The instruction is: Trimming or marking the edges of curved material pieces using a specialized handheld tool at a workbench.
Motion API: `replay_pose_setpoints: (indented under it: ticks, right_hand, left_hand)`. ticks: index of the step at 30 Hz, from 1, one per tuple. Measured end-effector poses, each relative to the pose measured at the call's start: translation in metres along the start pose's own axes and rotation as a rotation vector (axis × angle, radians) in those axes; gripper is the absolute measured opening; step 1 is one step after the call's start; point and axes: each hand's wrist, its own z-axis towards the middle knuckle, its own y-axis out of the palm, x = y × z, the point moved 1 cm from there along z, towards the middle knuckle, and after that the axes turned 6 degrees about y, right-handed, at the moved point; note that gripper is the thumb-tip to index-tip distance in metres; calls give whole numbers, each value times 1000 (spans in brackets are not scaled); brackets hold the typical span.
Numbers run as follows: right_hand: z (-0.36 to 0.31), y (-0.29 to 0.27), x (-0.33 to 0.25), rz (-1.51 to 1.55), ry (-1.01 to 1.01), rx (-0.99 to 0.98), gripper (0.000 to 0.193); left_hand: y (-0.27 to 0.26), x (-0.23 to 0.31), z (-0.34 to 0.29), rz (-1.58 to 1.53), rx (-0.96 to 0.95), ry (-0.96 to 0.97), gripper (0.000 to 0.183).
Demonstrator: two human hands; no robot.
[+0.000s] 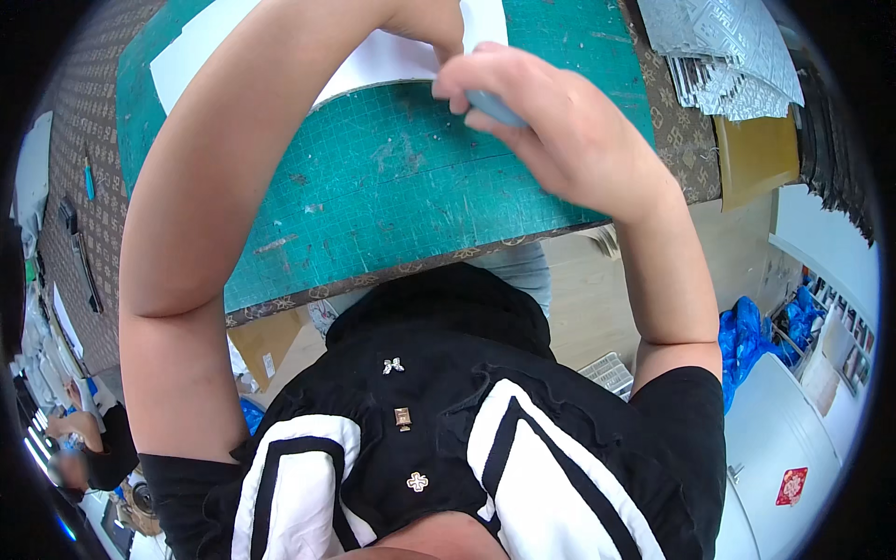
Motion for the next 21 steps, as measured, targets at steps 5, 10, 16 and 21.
replay_pose_setpoints:
  ticks: [5,10,16,21]
  right_hand:
    - [-17,-7,-2,37,93,128,30]
    - [-35,19,8,456,340,478,33]
    - [-35,39,13,560,244,618,34]
    - [-32,43,15,510,213,588,34]
  left_hand:
    - [5,-5,-1,-3,36,-45,77]
    - [10,-9,5,21,82,4,85]
    - [9,-8,4,40,82,4,89]
    - [11,-6,2,14,68,-1,89]
